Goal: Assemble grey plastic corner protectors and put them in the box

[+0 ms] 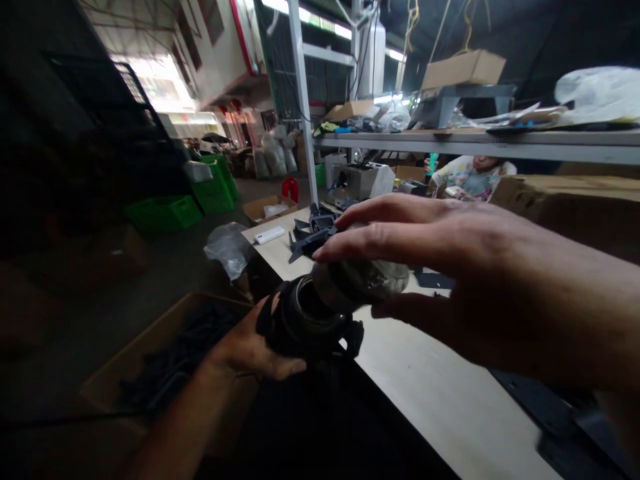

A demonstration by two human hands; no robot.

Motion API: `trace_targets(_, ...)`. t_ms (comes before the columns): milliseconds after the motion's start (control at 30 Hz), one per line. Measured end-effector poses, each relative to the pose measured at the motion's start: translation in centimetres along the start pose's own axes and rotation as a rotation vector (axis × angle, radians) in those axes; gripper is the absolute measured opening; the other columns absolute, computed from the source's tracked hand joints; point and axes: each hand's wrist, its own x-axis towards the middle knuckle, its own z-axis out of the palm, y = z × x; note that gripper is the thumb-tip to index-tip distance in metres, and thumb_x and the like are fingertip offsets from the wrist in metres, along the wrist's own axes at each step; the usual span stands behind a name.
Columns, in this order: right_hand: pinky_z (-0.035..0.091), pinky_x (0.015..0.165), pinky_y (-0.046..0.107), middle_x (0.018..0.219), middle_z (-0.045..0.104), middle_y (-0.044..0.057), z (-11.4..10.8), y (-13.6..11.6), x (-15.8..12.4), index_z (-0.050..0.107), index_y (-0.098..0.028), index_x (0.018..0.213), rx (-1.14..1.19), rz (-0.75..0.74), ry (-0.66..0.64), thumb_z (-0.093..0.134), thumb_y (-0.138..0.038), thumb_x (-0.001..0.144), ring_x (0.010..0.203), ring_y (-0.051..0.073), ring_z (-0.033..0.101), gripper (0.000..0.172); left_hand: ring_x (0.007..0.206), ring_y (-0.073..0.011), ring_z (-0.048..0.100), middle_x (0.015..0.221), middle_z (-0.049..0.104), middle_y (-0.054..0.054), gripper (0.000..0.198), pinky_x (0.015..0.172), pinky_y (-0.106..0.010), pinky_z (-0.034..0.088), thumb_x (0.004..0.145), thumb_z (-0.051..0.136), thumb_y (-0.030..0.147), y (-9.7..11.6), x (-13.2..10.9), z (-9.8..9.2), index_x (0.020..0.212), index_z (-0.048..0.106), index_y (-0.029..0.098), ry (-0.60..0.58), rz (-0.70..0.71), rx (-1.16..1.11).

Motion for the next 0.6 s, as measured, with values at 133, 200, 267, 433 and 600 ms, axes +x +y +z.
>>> trace_targets(133,0.061,0.096,0.030,0.158,0.052,-0.005,1.5,-0.2,1.6,0.057,-0.047,0.148,-0.073,-0.136,-0.211,0.059,-0.022,0.100,0.131,0.024,0.064,0.053,0.111,-0.0308,0.068,0.127,0.070,-0.009,0.086,0.096,-0.046,0.058,0.061,0.091,0.026,-0.9,-0.9,0.0,0.140,0.056,0.023,-0.056,-0.113,-0.010)
trace_targets(200,0.060,0.097,0.032,0.158,0.053,-0.004,2.3,-0.1,2.1,0.058,-0.046,0.147,-0.068,-0.200,-0.254,0.060,-0.014,0.097,0.132,0.024,0.063,0.060,0.107,-0.0296,0.069,0.123,0.070,-0.008,0.085,0.092,-0.045,0.059,0.061,0.092,0.027,-1.4,-1.2,-0.1,0.138,0.057,0.024,-0.062,-0.137,-0.030)
trace_targets(267,0.059,0.097,0.034,0.153,0.058,-0.002,3.1,0.2,2.8,0.060,-0.043,0.146,-0.060,-0.234,-0.240,0.064,-0.015,0.094,0.127,0.025,0.066,0.059,0.101,-0.0272,0.069,0.118,0.071,-0.006,0.083,0.087,-0.041,0.059,0.060,0.092,0.027,-2.0,-1.3,-0.1,0.136,0.057,0.024,-0.045,-0.139,-0.060)
trace_targets(433,0.052,0.058,0.033,0.081,0.075,0.009,4.9,0.1,5.1,0.074,-0.018,0.126,-0.223,0.060,-0.305,0.051,-0.067,0.101,0.069,0.025,0.072,0.060,0.107,-0.0276,0.068,0.124,0.071,-0.008,0.085,0.092,-0.040,0.058,0.064,0.092,0.027,-2.8,-1.8,-0.2,0.140,0.056,0.022,-0.009,-0.167,-0.122)
trace_targets(600,0.047,0.055,0.033,0.079,0.075,0.006,4.4,0.3,6.4,0.068,-0.027,0.139,-0.299,0.079,-0.376,0.048,-0.085,0.092,0.070,0.029,0.073,0.078,0.104,-0.0266,0.070,0.120,0.073,-0.007,0.077,0.088,-0.038,0.059,0.066,0.091,0.023,-4.0,-2.6,-0.1,0.137,0.060,0.023,-0.020,-0.172,-0.250)
